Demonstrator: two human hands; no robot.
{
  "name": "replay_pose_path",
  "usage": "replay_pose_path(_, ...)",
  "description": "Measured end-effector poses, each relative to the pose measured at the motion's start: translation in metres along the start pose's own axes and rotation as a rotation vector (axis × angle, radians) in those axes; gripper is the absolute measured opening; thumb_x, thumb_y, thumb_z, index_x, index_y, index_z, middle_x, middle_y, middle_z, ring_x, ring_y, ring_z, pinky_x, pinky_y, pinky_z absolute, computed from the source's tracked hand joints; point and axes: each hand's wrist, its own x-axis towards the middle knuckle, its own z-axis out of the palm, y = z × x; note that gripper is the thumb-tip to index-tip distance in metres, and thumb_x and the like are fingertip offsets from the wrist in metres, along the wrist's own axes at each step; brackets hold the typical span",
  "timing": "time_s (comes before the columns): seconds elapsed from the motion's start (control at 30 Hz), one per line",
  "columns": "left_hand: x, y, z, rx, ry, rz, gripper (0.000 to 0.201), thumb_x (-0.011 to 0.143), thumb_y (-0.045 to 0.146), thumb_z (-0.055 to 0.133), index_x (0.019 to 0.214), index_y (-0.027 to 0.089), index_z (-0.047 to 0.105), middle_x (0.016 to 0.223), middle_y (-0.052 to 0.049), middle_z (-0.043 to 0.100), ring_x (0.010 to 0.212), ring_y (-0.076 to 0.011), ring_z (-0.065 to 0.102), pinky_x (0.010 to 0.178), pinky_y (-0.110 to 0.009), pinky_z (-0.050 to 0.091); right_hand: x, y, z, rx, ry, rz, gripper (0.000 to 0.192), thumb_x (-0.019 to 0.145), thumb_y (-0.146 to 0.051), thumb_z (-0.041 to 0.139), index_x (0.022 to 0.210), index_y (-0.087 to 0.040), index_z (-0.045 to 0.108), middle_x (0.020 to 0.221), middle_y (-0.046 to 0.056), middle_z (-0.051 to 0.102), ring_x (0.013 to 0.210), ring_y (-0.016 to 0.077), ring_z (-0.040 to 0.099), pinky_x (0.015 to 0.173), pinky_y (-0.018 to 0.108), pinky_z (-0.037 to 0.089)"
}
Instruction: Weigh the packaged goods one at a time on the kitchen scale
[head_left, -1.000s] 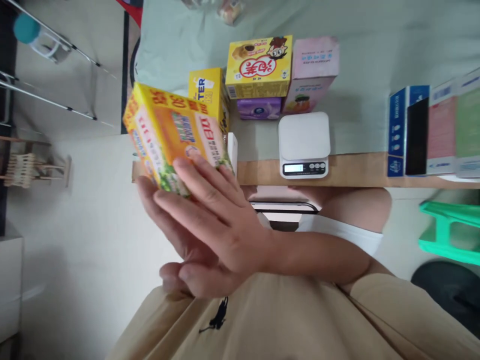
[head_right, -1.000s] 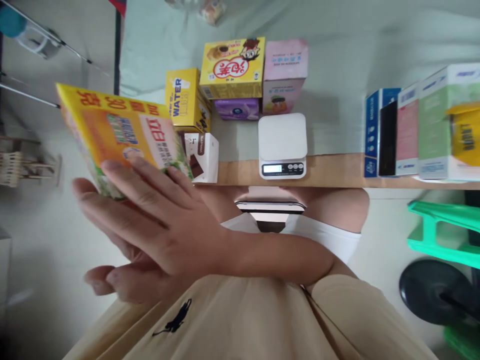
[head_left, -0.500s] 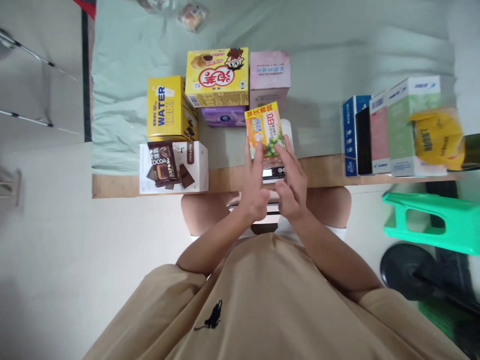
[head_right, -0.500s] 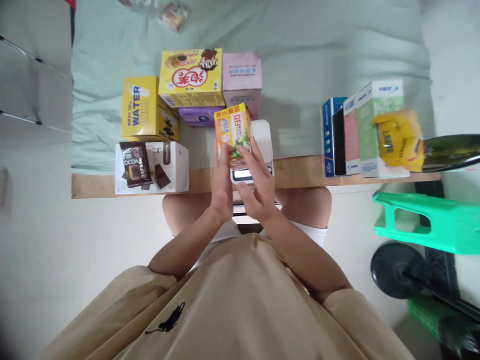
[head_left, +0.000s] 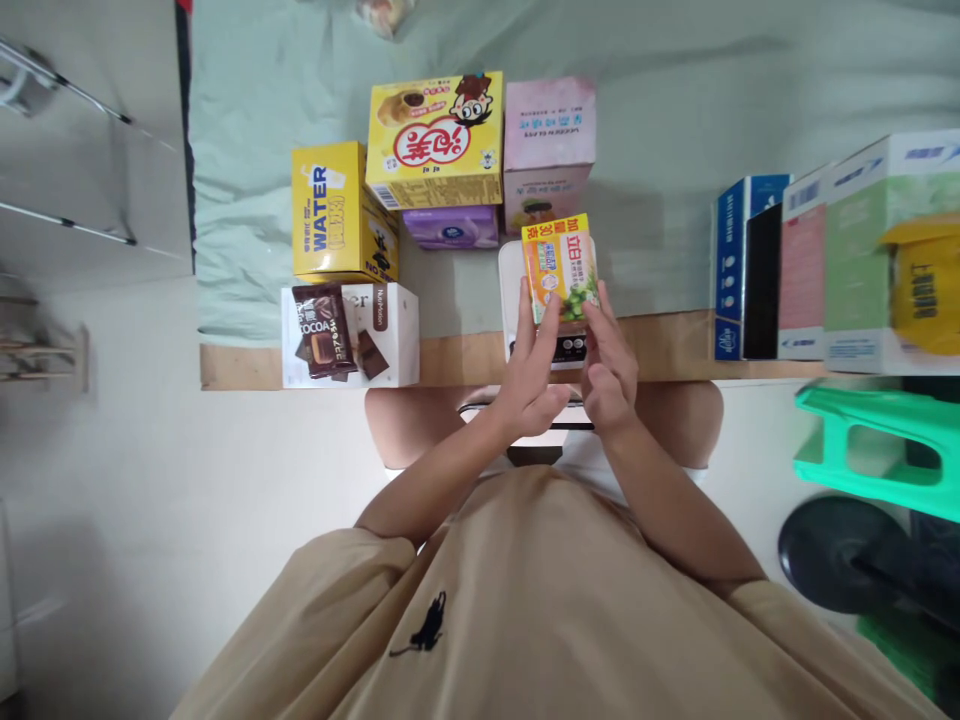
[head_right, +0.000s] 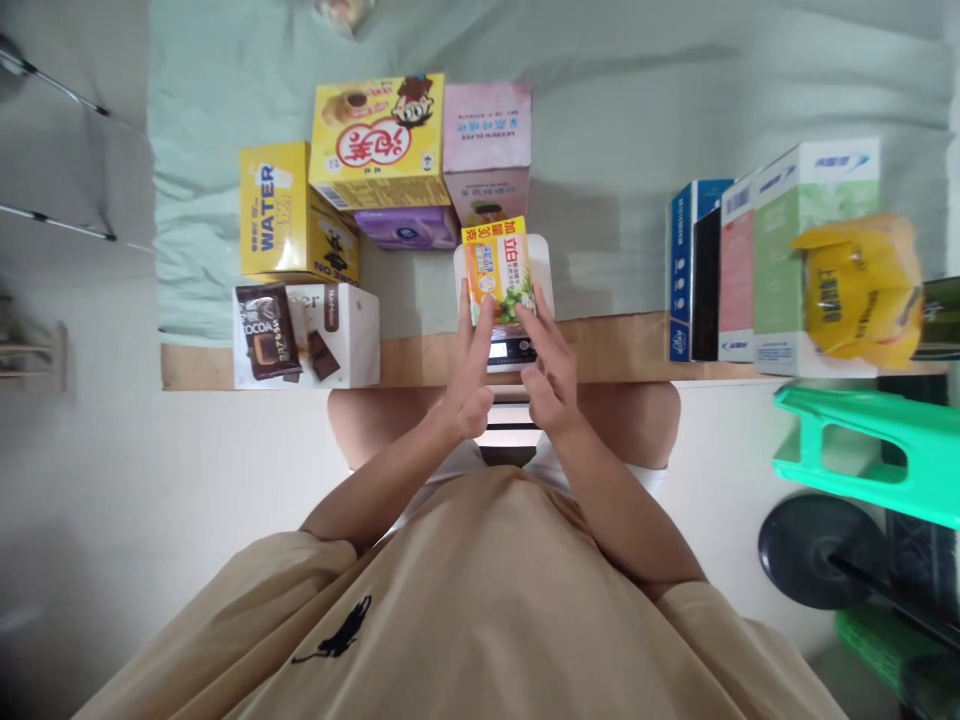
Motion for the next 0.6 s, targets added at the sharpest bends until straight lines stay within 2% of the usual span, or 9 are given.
replay_pose_path(0.1, 0.0, -0.004, 0.002, 0.018, 0.008, 0.014, 0.092, 0.094, 0.084, 0.01, 0.17, 0.037, -0.008, 0.179, 0.002, -0.027, 0.171, -0.0333, -0.006, 0.14, -0.055, 0.017, 0.0, 0.007, -0.001, 0.011, 0.009, 0.001, 0.072, 0.094, -0.071, 0.047, 0.15, -0.027, 0.059, 0.162, 0.009, 0.053, 0.162, 0.0316, 0.038, 0.131, 0.056, 0.04)
replay_pose_path(0.3, -0.002, -0.014, 0.002, 0.011, 0.03, 0.036, 0.088, 0.096, 0.081, 0.014, 0.171, 0.038, 0.001, 0.181, 0.002, -0.021, 0.17, -0.0378, -0.001, 0.139, -0.058, 0.02, -0.002, 0.017, 0.004, -0.029, 0.003, -0.008, 0.07, 0.095, -0.068, 0.046, 0.151, -0.027, 0.057, 0.164, 0.008, 0.051, 0.16, 0.03, 0.041, 0.132, 0.053, 0.04)
replay_pose_path(0.43, -0.002, -0.017, 0.003, 0.023, 0.052, 0.049, 0.086, 0.098, 0.079, 0.016, 0.171, 0.036, 0.004, 0.18, 0.006, -0.021, 0.171, -0.0321, -0.003, 0.14, -0.052, 0.021, -0.004, 0.023, 0.007, -0.043, -0.005, -0.079, 0.065, 0.099, -0.057, 0.046, 0.156, -0.028, 0.049, 0.17, 0.008, 0.042, 0.162, 0.029, 0.038, 0.133, 0.054, 0.038)
replay_pose_path(0.5, -0.002, -0.018, 0.004, 0.026, 0.061, 0.065, 0.084, 0.099, 0.078, 0.017, 0.171, 0.036, 0.004, 0.181, 0.007, -0.019, 0.171, -0.0304, -0.004, 0.14, -0.051, 0.021, -0.004, 0.028, 0.007, -0.052, -0.003, -0.138, 0.064, 0.099, -0.054, 0.047, 0.158, -0.031, 0.045, 0.172, 0.006, 0.039, 0.162, 0.0289, 0.038, 0.132, 0.053, 0.04)
replay_pose_path(0.6, -0.001, -0.02, 0.005, 0.024, 0.06, 0.071, 0.081, 0.1, 0.076, 0.018, 0.17, 0.038, 0.008, 0.181, 0.007, -0.017, 0.171, -0.0332, -0.001, 0.139, -0.054, 0.022, -0.003, 0.035, 0.007, -0.071, -0.021, -0.209, 0.065, 0.097, -0.053, 0.049, 0.16, -0.039, 0.041, 0.177, -0.003, 0.03, 0.163, 0.029, 0.036, 0.131, 0.049, 0.042)
